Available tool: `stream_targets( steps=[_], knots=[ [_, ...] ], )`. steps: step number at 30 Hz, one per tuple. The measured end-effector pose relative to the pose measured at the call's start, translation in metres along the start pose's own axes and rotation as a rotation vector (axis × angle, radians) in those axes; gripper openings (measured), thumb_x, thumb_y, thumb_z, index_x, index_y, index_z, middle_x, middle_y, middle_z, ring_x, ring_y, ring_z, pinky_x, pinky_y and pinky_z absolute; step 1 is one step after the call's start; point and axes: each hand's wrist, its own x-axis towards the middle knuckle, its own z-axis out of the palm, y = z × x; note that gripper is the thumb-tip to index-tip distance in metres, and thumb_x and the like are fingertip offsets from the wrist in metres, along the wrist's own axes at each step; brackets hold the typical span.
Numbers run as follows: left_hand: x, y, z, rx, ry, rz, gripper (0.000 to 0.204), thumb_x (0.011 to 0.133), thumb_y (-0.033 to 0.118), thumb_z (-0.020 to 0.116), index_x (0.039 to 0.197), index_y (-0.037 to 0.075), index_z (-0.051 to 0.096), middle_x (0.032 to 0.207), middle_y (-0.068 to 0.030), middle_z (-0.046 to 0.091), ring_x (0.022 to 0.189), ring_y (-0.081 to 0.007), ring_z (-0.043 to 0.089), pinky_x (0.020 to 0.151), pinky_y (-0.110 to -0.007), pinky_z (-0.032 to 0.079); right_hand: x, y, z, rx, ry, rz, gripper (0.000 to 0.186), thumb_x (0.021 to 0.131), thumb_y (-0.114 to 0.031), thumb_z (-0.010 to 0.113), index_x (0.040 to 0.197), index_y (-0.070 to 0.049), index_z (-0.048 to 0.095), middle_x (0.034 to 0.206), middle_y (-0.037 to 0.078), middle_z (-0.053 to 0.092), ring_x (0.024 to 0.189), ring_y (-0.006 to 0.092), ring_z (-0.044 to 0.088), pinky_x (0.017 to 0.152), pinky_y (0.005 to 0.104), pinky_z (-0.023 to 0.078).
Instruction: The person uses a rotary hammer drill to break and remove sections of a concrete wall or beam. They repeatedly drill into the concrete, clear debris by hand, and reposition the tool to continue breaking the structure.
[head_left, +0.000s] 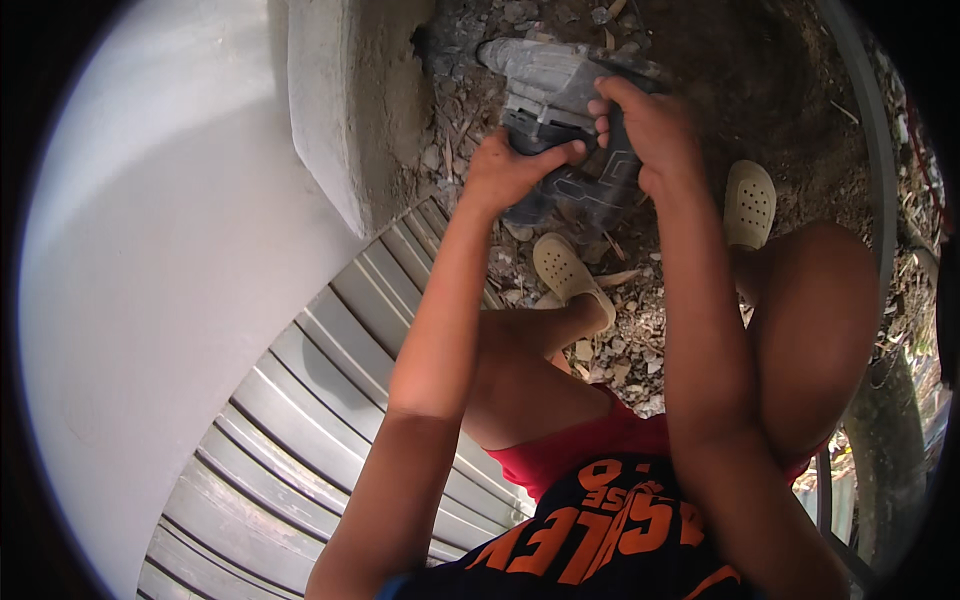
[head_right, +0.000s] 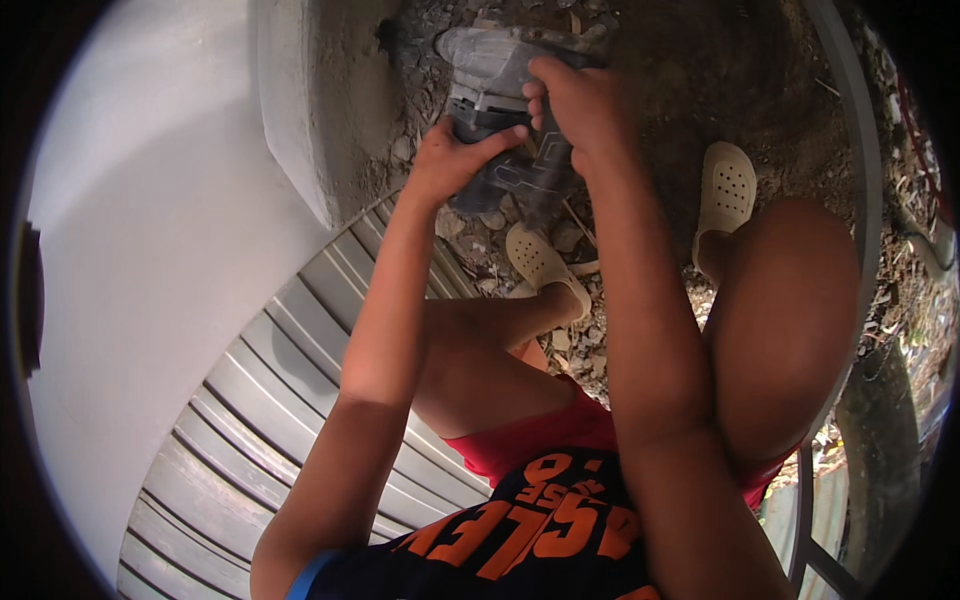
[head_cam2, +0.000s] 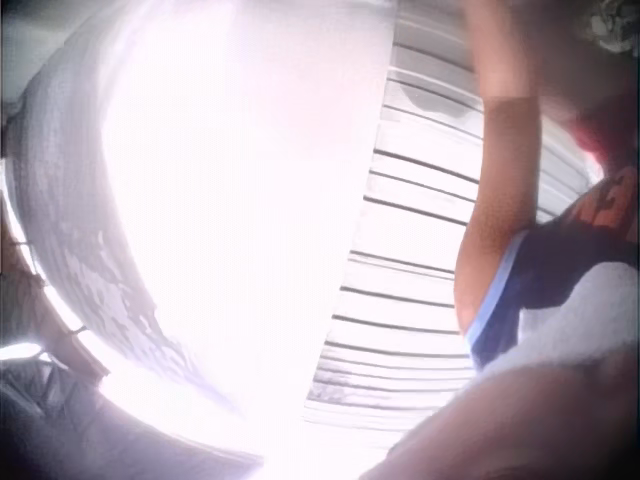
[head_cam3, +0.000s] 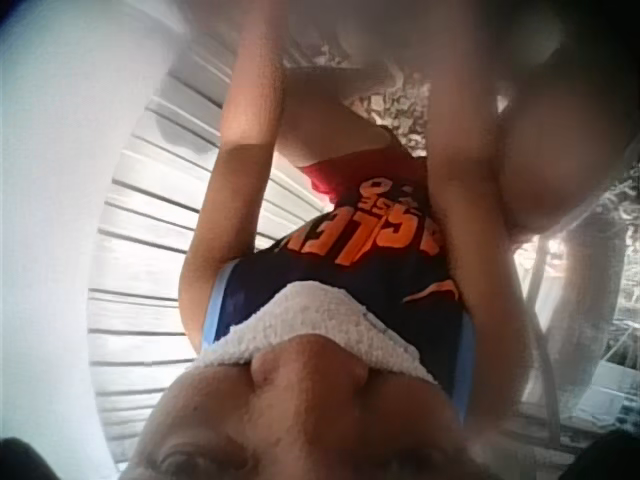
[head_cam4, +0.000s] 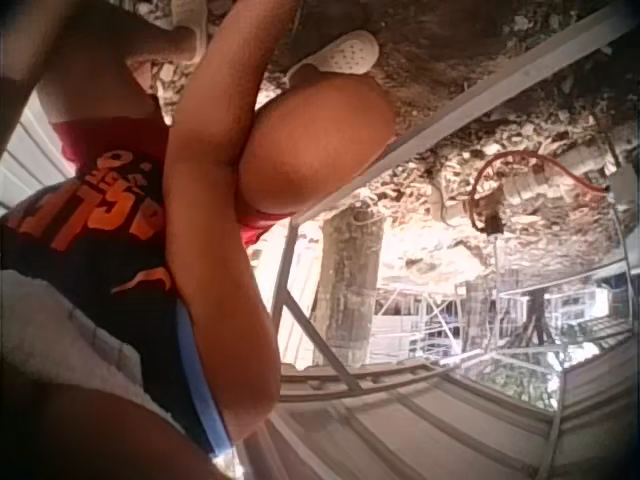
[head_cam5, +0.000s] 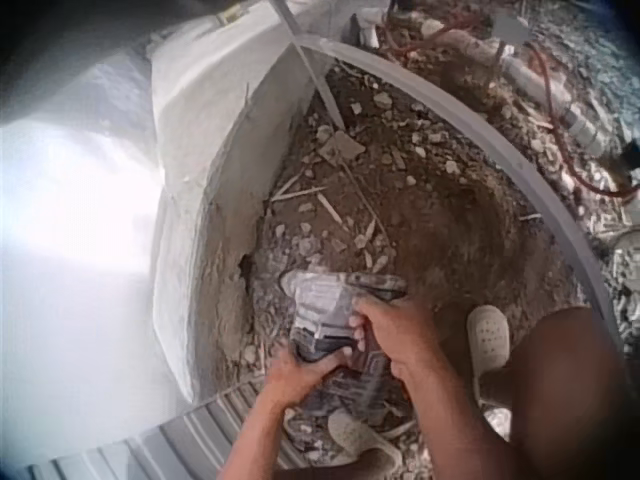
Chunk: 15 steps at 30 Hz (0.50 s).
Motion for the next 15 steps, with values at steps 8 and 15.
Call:
stream_targets(
  steps=[8,15],
  knots=[
    [-0.243,0.032,-0.155,-0.773,-0.193,-0.184,0.068,0.076,0.049,0.094,0.119,0.000,0.073,0.107,-0.0121,0.079,0.097,-0.0208,0.075,0.088,-0.035,0.058,-0.278,-0.148,0.200,-0.626,0.017,-0.131,0.034,0.087,-0.025,0.080,0.082,0.009,0.072,0.065,0.011,0.068,0.050,0.0183,0.062,0.049,0.0336,0.049],
    [-0.330,0.067,-0.298,-0.868,-0.109,0.048,0.071,0.077,0.043,0.094,0.127,0.000,0.068,0.116,-0.0146,0.078,0.108,-0.0231,0.075,0.095,-0.036,0.057,-0.434,-0.240,0.331,-0.630,0.105,-0.172,0.026,0.092,-0.018,0.079,0.100,0.006,0.073,0.082,0.010,0.073,0.062,0.0135,0.064,0.056,0.0288,0.051]
  ],
)
